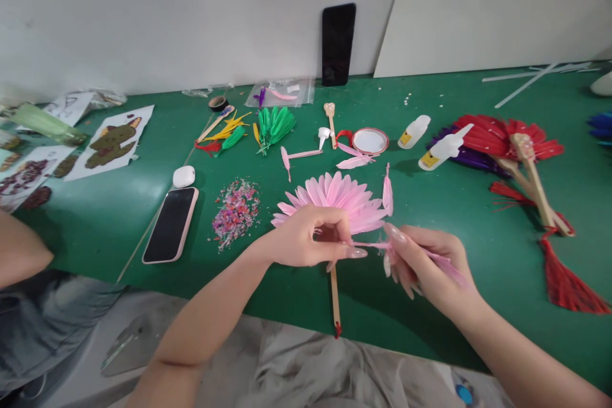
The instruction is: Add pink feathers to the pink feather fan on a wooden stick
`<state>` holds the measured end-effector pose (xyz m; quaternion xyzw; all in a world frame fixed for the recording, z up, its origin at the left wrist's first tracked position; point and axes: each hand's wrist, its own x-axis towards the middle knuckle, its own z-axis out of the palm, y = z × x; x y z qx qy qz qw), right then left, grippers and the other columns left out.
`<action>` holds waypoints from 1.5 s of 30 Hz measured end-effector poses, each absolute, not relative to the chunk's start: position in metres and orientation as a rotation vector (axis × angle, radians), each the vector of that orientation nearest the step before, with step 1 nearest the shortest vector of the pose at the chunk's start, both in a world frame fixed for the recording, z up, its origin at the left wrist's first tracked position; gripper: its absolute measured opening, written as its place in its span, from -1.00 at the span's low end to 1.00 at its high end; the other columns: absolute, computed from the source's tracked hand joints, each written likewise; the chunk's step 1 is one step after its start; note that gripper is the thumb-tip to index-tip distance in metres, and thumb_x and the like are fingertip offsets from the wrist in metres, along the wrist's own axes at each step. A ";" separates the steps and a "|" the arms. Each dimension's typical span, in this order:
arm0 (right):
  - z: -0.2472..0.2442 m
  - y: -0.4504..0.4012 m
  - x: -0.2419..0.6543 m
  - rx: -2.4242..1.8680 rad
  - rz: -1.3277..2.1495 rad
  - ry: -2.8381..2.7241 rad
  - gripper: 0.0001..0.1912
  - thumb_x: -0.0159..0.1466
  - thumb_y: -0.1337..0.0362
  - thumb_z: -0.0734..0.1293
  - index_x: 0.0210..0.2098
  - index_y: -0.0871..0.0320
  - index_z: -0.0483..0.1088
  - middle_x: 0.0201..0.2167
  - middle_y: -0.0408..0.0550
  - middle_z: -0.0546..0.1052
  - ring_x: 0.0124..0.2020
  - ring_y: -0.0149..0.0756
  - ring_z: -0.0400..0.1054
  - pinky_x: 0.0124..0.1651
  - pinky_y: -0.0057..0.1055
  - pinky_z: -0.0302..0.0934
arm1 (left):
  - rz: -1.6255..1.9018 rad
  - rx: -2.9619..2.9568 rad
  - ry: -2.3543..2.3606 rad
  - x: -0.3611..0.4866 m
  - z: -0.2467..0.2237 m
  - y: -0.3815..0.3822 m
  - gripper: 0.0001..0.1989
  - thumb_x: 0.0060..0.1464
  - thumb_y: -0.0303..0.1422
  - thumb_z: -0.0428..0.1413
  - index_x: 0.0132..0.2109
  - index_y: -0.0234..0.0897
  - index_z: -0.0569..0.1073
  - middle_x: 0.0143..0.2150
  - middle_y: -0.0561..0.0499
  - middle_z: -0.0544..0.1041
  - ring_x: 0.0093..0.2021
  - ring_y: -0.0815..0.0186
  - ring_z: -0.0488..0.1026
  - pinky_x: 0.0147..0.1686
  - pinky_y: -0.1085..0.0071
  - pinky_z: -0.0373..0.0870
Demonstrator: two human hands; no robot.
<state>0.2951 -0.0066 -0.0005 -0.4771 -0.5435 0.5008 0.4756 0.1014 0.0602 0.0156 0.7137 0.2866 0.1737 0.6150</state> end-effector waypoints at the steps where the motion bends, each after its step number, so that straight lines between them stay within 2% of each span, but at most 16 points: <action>1: 0.001 -0.007 0.295 -1.197 1.272 -1.292 -0.56 0.28 0.12 0.25 -0.68 0.16 0.29 -0.88 -0.27 0.24 -0.88 -0.54 0.11 -0.79 -0.59 -0.01 | 0.416 1.738 0.642 0.101 0.016 0.060 -0.86 0.02 -0.43 0.14 -0.44 -0.32 0.33 -0.57 0.11 0.37 -0.56 0.50 0.31 -0.57 0.56 0.22; 7: 0.002 -0.008 0.295 -1.270 1.411 -1.278 -0.53 0.25 0.02 0.24 -0.68 0.16 0.30 -0.87 -0.25 0.23 -0.86 -0.55 0.05 -0.76 -0.56 -0.06 | 0.386 1.974 0.631 0.096 0.020 0.061 -0.81 0.06 -0.40 0.07 -0.48 -0.31 0.27 -0.59 0.15 0.25 -0.59 0.52 0.14 -0.59 0.56 0.10; 15: 0.006 -0.008 0.290 -1.351 1.430 -1.185 -0.50 0.22 -0.03 0.25 -0.69 0.17 0.30 -0.87 -0.25 0.21 -0.84 -0.57 0.03 -0.73 -0.56 -0.07 | 0.255 1.920 0.649 0.077 0.029 0.075 -0.80 0.02 -0.36 0.14 -0.49 -0.33 0.34 -0.61 0.14 0.30 -0.59 0.52 0.22 -0.57 0.57 0.16; 18: 0.010 -0.006 0.291 -1.395 1.412 -1.046 -0.50 0.21 -0.04 0.26 -0.70 0.17 0.28 -0.90 -0.26 0.19 -0.85 -0.58 0.02 -0.74 -0.58 -0.09 | 0.307 1.798 0.678 0.064 0.032 0.081 -0.81 -0.03 -0.35 0.18 -0.49 -0.33 0.36 -0.62 0.13 0.34 -0.66 0.53 0.24 -0.63 0.57 0.15; 21: 0.009 -0.005 0.293 -1.387 1.396 -0.981 -0.50 0.20 -0.06 0.28 -0.69 0.17 0.28 -0.90 -0.26 0.18 -0.87 -0.57 0.03 -0.75 -0.57 -0.10 | 0.423 1.660 0.833 0.054 0.037 0.085 -0.73 0.09 -0.26 0.09 -0.50 -0.31 0.34 -0.71 0.17 0.26 -0.76 0.54 0.16 -0.70 0.57 0.08; 24: 0.008 -0.004 0.293 -1.390 1.423 -1.041 -0.47 0.18 -0.10 0.27 -0.70 0.17 0.28 -0.90 -0.26 0.18 -0.87 -0.55 0.03 -0.75 -0.54 -0.10 | 0.461 1.740 1.125 0.049 0.043 0.086 -0.66 0.18 -0.20 -0.02 -0.50 -0.29 0.30 -0.76 0.20 0.16 -0.75 0.53 0.13 -0.66 0.56 0.09; 30: 0.009 -0.002 0.291 -1.452 1.467 -1.105 -0.41 0.18 -0.18 0.21 -0.72 0.18 0.25 -0.88 -0.25 0.19 -0.85 -0.58 0.01 -0.72 -0.55 -0.10 | 0.116 2.020 1.686 0.020 0.044 0.073 -0.58 0.15 -0.07 -0.07 -0.53 -0.27 0.25 -0.64 0.13 0.29 -0.60 0.44 0.23 -0.58 0.53 0.06; 33: 0.007 0.000 0.292 -1.419 1.470 -1.129 -0.39 0.17 -0.18 0.22 -0.75 0.18 0.21 -0.89 -0.27 0.11 -0.84 -0.60 -0.05 -0.74 -0.55 -0.18 | -0.170 1.980 1.899 -0.005 0.043 0.063 -0.65 0.09 -0.05 -0.02 -0.46 -0.22 0.30 -0.64 0.14 0.32 -0.61 0.39 0.26 -0.59 0.50 0.04; 36: 0.005 0.000 0.293 -1.367 1.456 -1.170 -0.38 0.17 -0.17 0.23 -0.78 0.19 0.20 -0.88 -0.27 0.10 -0.83 -0.60 -0.07 -0.75 -0.54 -0.24 | -0.305 1.945 2.033 -0.020 0.050 0.056 -0.73 0.06 -0.06 0.00 -0.34 -0.17 0.34 -0.61 0.14 0.35 -0.61 0.35 0.29 -0.60 0.49 0.04; 38: 0.005 0.000 0.293 -1.377 1.438 -1.160 -0.38 0.17 -0.15 0.23 -0.78 0.18 0.18 -0.87 -0.26 0.10 -0.83 -0.60 -0.07 -0.75 -0.53 -0.25 | -0.277 1.949 2.092 -0.018 0.056 0.053 -0.73 0.08 -0.06 -0.03 -0.26 -0.15 0.34 -0.59 0.13 0.37 -0.60 0.33 0.31 -0.60 0.49 0.06; 41: 0.005 0.000 0.292 -1.390 1.395 -1.141 -0.37 0.18 -0.14 0.23 -0.80 0.18 0.15 -0.86 -0.26 0.09 -0.81 -0.59 -0.06 -0.73 -0.53 -0.20 | -0.029 2.058 2.072 0.007 0.063 0.050 -0.72 0.17 -0.10 -0.11 -0.28 -0.18 0.34 -0.56 0.11 0.40 -0.56 0.34 0.33 -0.56 0.49 0.10; 45: 0.002 0.001 0.291 -1.367 1.360 -1.146 -0.38 0.19 -0.12 0.24 -0.80 0.16 0.14 -0.86 -0.25 0.11 -0.81 -0.56 -0.01 -0.73 -0.53 -0.13 | 0.388 2.120 1.468 0.068 0.056 0.045 -0.69 0.25 -0.18 -0.20 -0.16 -0.21 0.36 -0.53 0.13 0.40 -0.56 0.42 0.33 -0.50 0.52 0.19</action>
